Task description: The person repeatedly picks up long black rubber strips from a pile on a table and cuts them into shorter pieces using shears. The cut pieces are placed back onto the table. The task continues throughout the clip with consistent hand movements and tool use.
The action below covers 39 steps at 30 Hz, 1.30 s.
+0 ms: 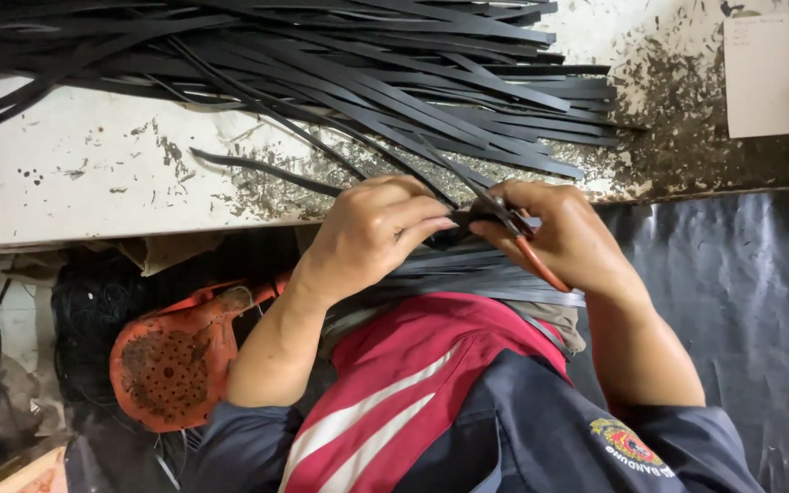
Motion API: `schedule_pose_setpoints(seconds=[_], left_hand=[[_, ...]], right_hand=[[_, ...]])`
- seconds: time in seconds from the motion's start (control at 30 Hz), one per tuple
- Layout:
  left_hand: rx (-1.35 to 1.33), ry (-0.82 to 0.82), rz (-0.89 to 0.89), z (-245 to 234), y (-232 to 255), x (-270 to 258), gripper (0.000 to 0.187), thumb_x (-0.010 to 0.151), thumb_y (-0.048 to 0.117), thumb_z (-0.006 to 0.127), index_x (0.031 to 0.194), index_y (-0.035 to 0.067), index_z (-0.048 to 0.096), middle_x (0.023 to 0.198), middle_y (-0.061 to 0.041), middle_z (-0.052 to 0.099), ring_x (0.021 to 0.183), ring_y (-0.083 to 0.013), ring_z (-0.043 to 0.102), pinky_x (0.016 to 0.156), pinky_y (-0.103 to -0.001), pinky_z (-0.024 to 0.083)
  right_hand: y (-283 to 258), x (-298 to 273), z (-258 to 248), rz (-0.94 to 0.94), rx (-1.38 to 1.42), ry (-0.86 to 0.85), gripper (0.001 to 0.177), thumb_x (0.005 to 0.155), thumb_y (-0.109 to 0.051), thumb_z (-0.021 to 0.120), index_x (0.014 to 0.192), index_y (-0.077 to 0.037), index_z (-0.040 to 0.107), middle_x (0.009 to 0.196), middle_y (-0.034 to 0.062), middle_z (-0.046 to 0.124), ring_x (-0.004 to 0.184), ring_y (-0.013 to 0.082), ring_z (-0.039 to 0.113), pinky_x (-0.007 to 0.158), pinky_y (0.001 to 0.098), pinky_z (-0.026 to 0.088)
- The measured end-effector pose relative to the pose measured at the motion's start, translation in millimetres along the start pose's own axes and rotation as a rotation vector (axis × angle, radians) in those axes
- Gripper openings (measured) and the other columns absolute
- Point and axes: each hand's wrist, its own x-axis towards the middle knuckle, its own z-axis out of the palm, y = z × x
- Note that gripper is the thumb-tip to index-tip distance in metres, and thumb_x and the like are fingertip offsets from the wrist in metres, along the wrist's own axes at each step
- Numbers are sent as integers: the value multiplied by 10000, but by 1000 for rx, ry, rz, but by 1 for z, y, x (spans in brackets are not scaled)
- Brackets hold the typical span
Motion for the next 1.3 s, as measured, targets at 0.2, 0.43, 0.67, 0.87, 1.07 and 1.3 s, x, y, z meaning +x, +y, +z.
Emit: schedule_pose_setpoints(seconds=[0.2, 0.43, 0.67, 0.87, 1.07, 1.3], left_hand=[[16, 14, -77, -23, -13, -17, 43, 958, 109, 758, 990, 81, 764, 860, -84, 729, 881, -269, 741, 786, -374, 604], [16, 8, 22, -6, 4, -4, 40, 946, 110, 758, 944, 71, 766, 806, -98, 725, 840, -274, 745, 776, -368, 612], [48, 51, -52, -19, -15, -28, 35, 968, 124, 747, 968, 94, 763, 861, -49, 715, 840, -239, 728, 750, -343, 598], [120, 97, 29, -34, -4, -26, 77, 929, 75, 804, 955, 20, 755, 867, -91, 721, 776, -233, 705, 711, -334, 591], [242, 130, 61, -55, -10, -46, 165, 897, 49, 858, 956, -45, 736, 895, -140, 719, 773, -243, 691, 715, -340, 610], [274, 174, -14, -65, -8, -64, 163, 918, 82, 846, 962, -33, 740, 902, -129, 728, 771, -238, 697, 686, -344, 590]], right_hand=[[15, -11, -16, 54, -37, 4, 239, 815, -99, 797, 1046, -61, 750, 807, 155, 744, 765, 311, 687, 746, 452, 536], [4, -1, 8, -55, 27, 11, 265, 783, -103, 829, 1029, -44, 753, 787, 163, 724, 742, 339, 685, 707, 443, 539], [14, -9, -10, 29, -22, 12, 251, 795, -98, 807, 1038, -59, 759, 764, 155, 720, 700, 288, 653, 655, 410, 530], [6, -14, -17, 82, -60, 26, 211, 831, -126, 810, 1023, -66, 745, 813, 104, 729, 750, 225, 667, 691, 371, 514], [7, -25, -30, 192, -125, 27, 145, 885, -193, 805, 969, -95, 738, 795, -5, 731, 737, 74, 638, 713, 259, 481], [16, -31, -27, 193, -170, 33, 171, 893, -199, 817, 936, -72, 711, 769, 3, 689, 696, 82, 545, 693, 264, 439]])
